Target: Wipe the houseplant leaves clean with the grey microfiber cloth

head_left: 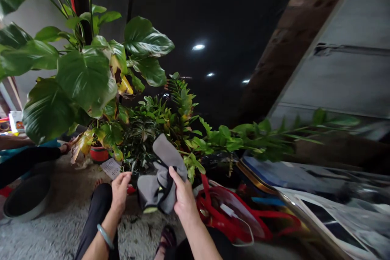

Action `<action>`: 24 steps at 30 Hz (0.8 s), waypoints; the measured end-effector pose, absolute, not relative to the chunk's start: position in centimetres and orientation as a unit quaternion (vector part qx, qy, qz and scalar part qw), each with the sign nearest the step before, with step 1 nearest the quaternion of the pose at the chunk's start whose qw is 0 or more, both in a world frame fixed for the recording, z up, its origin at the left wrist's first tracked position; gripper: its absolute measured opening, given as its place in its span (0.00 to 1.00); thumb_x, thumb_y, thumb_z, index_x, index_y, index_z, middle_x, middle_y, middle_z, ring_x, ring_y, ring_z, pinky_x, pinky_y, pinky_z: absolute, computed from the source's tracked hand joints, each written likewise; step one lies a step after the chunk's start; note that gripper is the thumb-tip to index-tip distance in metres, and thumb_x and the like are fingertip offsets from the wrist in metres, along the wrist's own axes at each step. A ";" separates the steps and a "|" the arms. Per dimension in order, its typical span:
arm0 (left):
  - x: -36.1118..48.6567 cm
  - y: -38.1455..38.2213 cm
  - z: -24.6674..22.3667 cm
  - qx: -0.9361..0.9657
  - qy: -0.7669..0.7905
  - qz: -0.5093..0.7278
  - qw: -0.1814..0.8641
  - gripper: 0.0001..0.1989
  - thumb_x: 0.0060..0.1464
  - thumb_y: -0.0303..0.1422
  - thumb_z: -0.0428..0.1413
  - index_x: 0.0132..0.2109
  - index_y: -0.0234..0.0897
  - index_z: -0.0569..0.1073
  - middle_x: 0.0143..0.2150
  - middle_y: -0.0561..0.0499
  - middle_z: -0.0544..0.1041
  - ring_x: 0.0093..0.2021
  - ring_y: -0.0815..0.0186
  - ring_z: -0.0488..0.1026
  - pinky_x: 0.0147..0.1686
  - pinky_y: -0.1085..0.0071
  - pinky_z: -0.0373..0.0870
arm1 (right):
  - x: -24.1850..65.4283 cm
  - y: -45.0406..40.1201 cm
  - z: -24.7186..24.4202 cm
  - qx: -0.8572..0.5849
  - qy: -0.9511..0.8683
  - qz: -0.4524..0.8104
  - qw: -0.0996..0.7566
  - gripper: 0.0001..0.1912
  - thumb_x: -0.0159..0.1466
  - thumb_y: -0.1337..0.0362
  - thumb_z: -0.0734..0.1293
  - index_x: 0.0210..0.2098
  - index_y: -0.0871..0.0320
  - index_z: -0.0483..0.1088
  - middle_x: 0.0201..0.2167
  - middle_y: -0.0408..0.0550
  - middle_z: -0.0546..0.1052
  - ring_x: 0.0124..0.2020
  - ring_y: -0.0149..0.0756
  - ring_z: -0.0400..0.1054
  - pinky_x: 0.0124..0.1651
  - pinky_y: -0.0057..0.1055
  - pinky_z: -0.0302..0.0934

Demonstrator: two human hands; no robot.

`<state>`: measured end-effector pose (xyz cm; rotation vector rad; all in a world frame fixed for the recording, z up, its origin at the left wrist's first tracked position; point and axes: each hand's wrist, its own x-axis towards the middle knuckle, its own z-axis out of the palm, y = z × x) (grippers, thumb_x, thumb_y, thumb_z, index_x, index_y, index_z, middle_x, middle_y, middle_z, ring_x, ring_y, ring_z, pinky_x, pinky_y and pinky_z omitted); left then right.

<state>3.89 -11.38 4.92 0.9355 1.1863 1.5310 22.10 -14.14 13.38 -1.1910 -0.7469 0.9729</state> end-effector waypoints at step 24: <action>1.3 -0.6 1.7 0.253 0.407 0.598 0.643 0.23 0.33 0.38 0.69 0.38 0.38 0.72 0.29 0.56 0.73 0.28 0.67 0.72 0.29 0.72 0.70 | 17.7 -12.8 11.7 -0.560 -0.519 0.401 0.506 0.22 0.53 0.52 0.75 0.44 0.55 0.81 0.44 0.54 0.84 0.47 0.52 0.78 0.55 0.44 0.69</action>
